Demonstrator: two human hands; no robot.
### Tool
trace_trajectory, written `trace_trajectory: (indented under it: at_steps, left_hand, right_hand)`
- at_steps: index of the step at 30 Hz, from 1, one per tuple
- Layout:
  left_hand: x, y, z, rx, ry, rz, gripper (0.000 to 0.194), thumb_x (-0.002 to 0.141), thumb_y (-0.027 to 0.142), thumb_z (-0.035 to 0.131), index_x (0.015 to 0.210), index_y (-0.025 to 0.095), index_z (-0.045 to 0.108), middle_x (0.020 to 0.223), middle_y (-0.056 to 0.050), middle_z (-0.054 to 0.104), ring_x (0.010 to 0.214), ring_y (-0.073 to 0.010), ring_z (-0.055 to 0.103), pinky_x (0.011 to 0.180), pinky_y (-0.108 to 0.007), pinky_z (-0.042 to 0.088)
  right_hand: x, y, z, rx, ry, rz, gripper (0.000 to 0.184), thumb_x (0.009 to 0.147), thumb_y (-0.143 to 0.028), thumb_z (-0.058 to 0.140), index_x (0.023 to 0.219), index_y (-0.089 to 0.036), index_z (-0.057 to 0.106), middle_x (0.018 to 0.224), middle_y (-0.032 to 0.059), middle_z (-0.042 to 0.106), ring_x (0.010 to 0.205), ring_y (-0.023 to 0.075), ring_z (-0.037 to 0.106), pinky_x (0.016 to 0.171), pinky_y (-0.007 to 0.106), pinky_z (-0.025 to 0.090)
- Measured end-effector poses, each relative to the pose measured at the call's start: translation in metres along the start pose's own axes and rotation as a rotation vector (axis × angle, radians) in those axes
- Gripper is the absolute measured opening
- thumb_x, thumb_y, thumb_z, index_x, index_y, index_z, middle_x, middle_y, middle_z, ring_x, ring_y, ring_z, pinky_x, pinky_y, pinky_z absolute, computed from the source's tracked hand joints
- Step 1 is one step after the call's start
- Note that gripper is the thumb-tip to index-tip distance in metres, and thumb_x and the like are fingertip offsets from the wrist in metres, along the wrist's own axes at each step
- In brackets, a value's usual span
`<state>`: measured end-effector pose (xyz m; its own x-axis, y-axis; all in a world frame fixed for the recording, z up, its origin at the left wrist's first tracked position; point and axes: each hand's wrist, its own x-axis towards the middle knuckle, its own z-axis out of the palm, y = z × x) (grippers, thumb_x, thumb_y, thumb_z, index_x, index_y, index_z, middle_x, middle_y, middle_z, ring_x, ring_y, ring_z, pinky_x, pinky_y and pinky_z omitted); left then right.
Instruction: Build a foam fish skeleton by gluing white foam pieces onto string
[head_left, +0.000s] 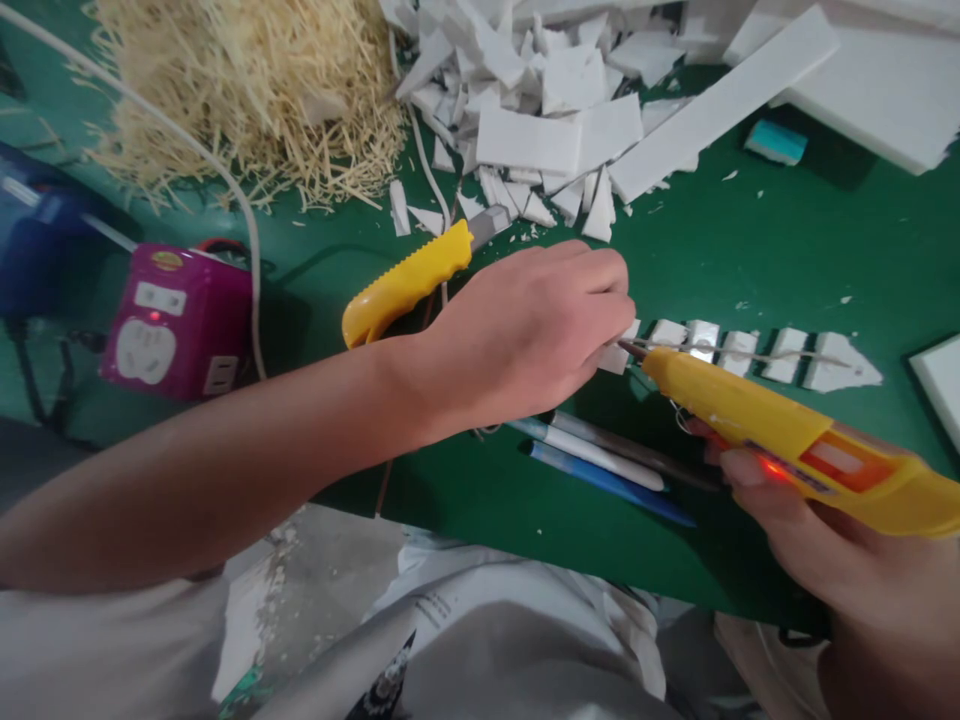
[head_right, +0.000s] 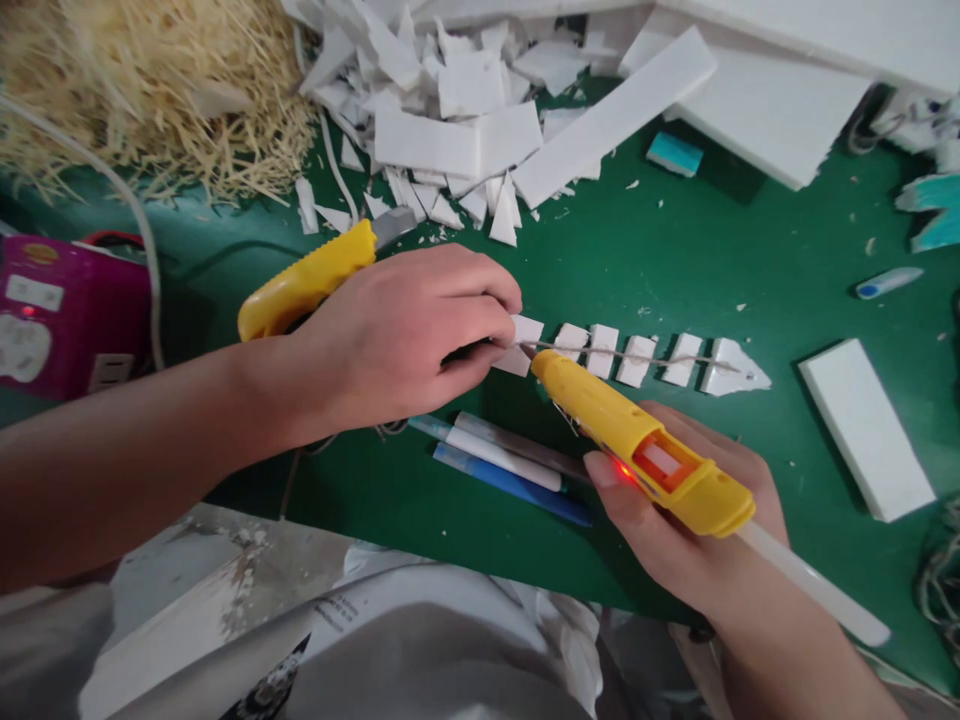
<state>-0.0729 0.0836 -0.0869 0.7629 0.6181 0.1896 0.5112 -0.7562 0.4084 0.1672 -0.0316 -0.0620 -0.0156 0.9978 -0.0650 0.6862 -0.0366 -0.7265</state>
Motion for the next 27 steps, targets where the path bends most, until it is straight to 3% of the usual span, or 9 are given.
trace_trajectory:
  at_steps: [5, 8, 13, 18, 22, 27]
  left_hand:
    - [0.002, 0.003, -0.005, -0.024, -0.04, -0.056, 0.019, 0.099, 0.013, 0.051, 0.096, 0.015, 0.07, 0.113, -0.009, 0.073, 0.108, -0.026, 0.071, 0.092, -0.04, 0.057]
    - [0.002, 0.006, -0.007, -0.057, -0.02, -0.079, 0.026, 0.093, 0.009, 0.055, 0.114, 0.017, 0.067, 0.116, -0.008, 0.074, 0.11, -0.0262, 0.072, 0.095, -0.04, 0.057]
    - [0.002, 0.01, -0.005, -0.035, -0.03, -0.059, 0.047, 0.096, 0.016, 0.059, 0.142, 0.023, 0.056, 0.13, -0.008, 0.072, 0.12, -0.0283, 0.071, 0.099, -0.041, 0.056]
    - [0.002, 0.008, -0.001, -0.028, -0.037, -0.05, 0.046, 0.098, 0.018, 0.058, 0.143, 0.023, 0.056, 0.129, -0.008, 0.072, 0.122, -0.0287, 0.07, 0.103, -0.043, 0.055]
    - [0.003, 0.008, 0.0, -0.015, -0.039, -0.034, 0.043, 0.098, 0.018, 0.056, 0.141, 0.024, 0.058, 0.129, -0.009, 0.072, 0.123, -0.0294, 0.069, 0.103, -0.044, 0.055]
    - [0.001, 0.009, -0.002, 0.007, -0.042, -0.021, 0.043, 0.097, 0.02, 0.057, 0.141, 0.022, 0.058, 0.129, -0.011, 0.072, 0.123, -0.0313, 0.069, 0.104, -0.046, 0.055]
  right_hand:
    - [0.0, 0.002, -0.003, 0.012, -0.014, 0.002, 0.031, 0.097, -0.053, 0.067, 0.076, -0.03, 0.062, 0.067, -0.0024, 0.059, 0.053, 0.0163, 0.049, 0.051, 0.032, 0.043]
    - [0.001, 0.003, -0.003, 0.039, -0.002, -0.001, 0.028, 0.097, -0.048, 0.069, 0.078, -0.029, 0.064, 0.068, -0.0028, 0.059, 0.053, 0.0147, 0.048, 0.052, 0.031, 0.042]
    - [0.006, 0.009, -0.007, 0.039, -0.078, -0.062, 0.026, 0.096, -0.046, 0.07, 0.078, -0.028, 0.066, 0.063, -0.0031, 0.057, 0.049, 0.013, 0.048, 0.046, 0.028, 0.042]
    - [0.008, 0.014, -0.011, 0.002, -0.063, -0.054, 0.031, 0.093, -0.054, 0.072, 0.08, -0.026, 0.07, 0.067, 0.0008, 0.067, 0.05, 0.0157, 0.059, 0.045, 0.028, 0.049]
    - [0.009, 0.015, -0.012, 0.004, -0.028, -0.178, 0.02, 0.093, -0.045, 0.072, 0.082, -0.029, 0.07, 0.069, 0.0001, 0.071, 0.052, 0.0188, 0.066, 0.046, 0.029, 0.055]
    - [0.007, 0.019, -0.013, -0.009, -0.013, -0.215, 0.016, 0.096, -0.042, 0.07, 0.086, -0.029, 0.069, 0.075, 0.0013, 0.073, 0.055, 0.0193, 0.068, 0.049, 0.03, 0.055]
